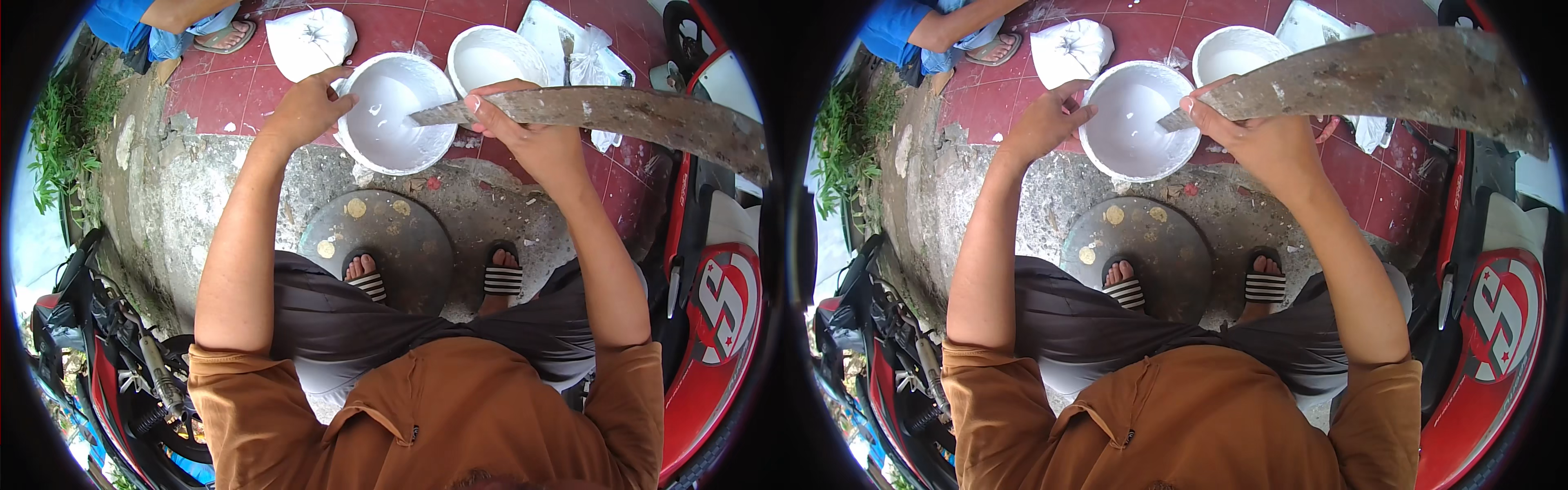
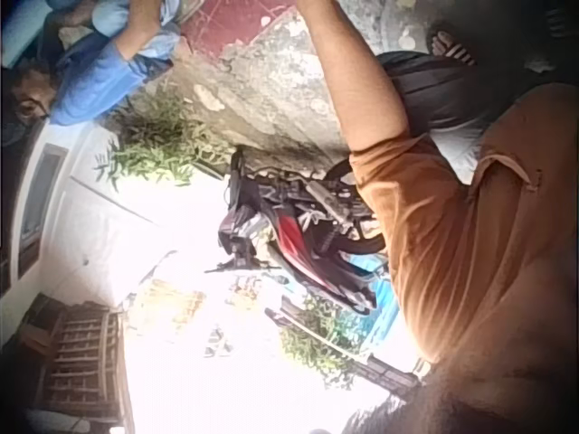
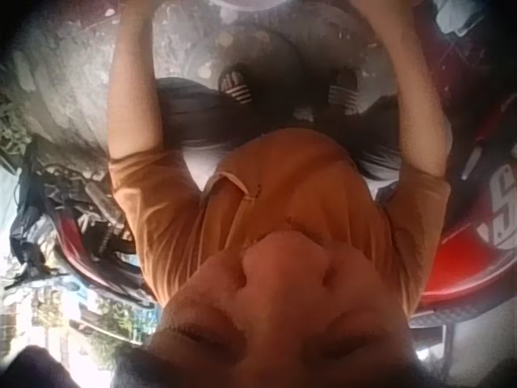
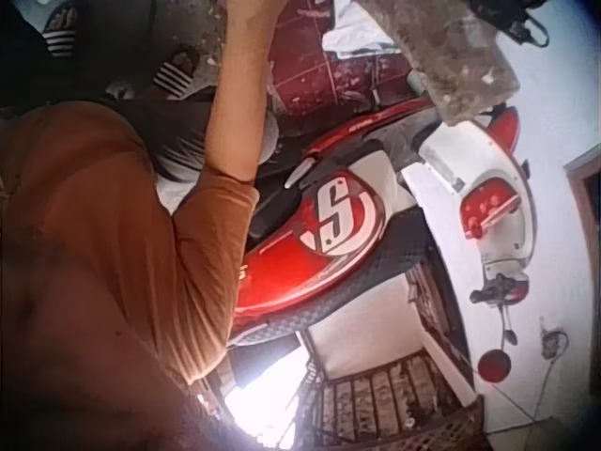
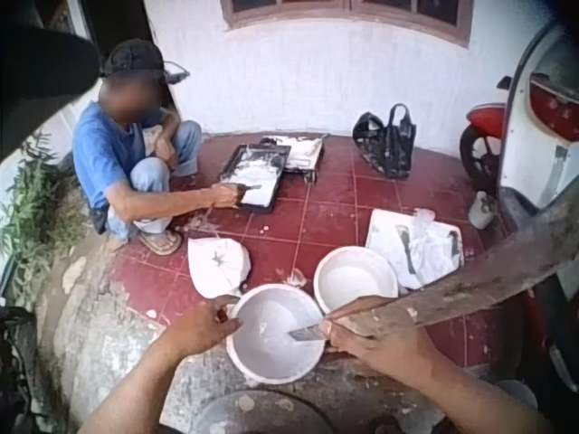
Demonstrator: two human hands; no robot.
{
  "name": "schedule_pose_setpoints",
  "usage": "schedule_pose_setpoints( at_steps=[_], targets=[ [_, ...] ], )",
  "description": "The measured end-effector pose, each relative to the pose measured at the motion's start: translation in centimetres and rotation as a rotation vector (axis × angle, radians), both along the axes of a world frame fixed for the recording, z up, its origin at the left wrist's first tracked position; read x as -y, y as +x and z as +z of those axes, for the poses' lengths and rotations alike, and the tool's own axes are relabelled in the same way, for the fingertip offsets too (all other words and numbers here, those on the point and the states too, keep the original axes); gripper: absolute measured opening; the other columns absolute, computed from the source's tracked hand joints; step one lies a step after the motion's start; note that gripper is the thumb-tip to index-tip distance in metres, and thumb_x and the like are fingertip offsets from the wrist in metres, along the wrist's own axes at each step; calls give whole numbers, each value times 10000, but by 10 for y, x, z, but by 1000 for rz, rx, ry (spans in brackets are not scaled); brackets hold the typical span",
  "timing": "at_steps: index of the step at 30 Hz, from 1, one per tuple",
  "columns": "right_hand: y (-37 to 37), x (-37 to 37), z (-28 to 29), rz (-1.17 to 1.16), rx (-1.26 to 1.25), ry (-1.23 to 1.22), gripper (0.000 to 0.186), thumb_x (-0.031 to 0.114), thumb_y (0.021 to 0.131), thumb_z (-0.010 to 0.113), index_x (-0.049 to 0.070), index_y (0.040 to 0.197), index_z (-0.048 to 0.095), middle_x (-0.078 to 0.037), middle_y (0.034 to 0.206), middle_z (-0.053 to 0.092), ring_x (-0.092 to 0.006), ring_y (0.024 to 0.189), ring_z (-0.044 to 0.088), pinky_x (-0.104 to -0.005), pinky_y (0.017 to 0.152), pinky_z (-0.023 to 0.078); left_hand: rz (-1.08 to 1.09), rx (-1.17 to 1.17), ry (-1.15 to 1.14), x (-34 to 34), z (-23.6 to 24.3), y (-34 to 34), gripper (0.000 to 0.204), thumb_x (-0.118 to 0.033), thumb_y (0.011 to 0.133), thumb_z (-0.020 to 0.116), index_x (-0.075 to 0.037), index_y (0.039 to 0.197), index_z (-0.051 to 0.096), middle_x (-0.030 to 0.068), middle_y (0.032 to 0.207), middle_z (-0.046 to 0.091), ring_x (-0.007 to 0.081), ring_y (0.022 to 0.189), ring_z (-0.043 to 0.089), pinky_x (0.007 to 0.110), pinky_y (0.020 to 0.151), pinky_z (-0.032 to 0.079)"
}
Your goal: The person stirs white paint in a bucket using a wooden stick while another bucket of paint and a bag of material sit nearby on a tiled floor.
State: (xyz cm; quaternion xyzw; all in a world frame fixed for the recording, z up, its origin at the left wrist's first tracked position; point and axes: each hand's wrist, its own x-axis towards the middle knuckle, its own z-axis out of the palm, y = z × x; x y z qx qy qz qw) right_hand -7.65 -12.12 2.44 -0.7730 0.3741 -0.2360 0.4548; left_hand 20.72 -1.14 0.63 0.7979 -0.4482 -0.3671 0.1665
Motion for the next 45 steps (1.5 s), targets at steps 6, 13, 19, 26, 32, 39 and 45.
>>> schedule_pose_setpoints(
  at_steps=[6,13,19,26,32,39,45],
  targets=[
    [10,3,-10,47,258,-3,255,285,917,792,44,998,778,-73,837,760,-146,737,706,-287,702,542,-57,118,-27,0,-6,7,571,-319,934,694,-93,1444,572,155,964,710,268,865,705,394,840,554],
    [10,1,32,-53,298,116,311,282,911,805,-10,1005,755,-82,839,757,-130,743,730,-259,670,575,27,101,-19,-3,-34,40,521,-286,956,649,-132,1447,564,175,1032,721,295,927,720,403,848,568],
    [20,-7,51,-28,276,78,273,187,975,734,-60,1089,718,-130,951,758,-174,802,763,-250,738,595,68,27,47,-5,-60,82,489,-246,965,639,-126,1434,565,181,1092,712,272,872,738,375,772,612],
    [28,-7,47,-44,293,89,274,182,974,733,-73,1073,718,-143,930,755,-190,787,763,-259,715,607,99,-43,83,-5,-47,72,538,-265,988,648,-45,1464,530,189,1093,705,237,881,736,346,779,618],
    [43,0,38,-71,304,128,296,208,939,774,-65,1047,735,-140,913,758,-185,765,761,-256,673,605,81,-69,45,-10,-51,75,558,-311,987,648,-47,1464,533,191,1092,705,231,867,737,339,774,617],
    [61,4,24,-108,276,170,318,237,906,813,-57,1013,759,-137,887,765,-175,742,758,-248,640,600,93,-138,66,-12,-55,85,553,-356,1016,589,-53,1473,522,170,1097,714,223,903,750,372,707,622],
    [74,8,9,-43,220,144,318,227,931,788,-65,1043,728,-153,910,751,-209,761,763,-254,674,608,61,-131,130,-12,-43,84,572,-436,1007,565,-117,1480,526,135,1079,732,208,913,752,403,653,614]
  ],
)
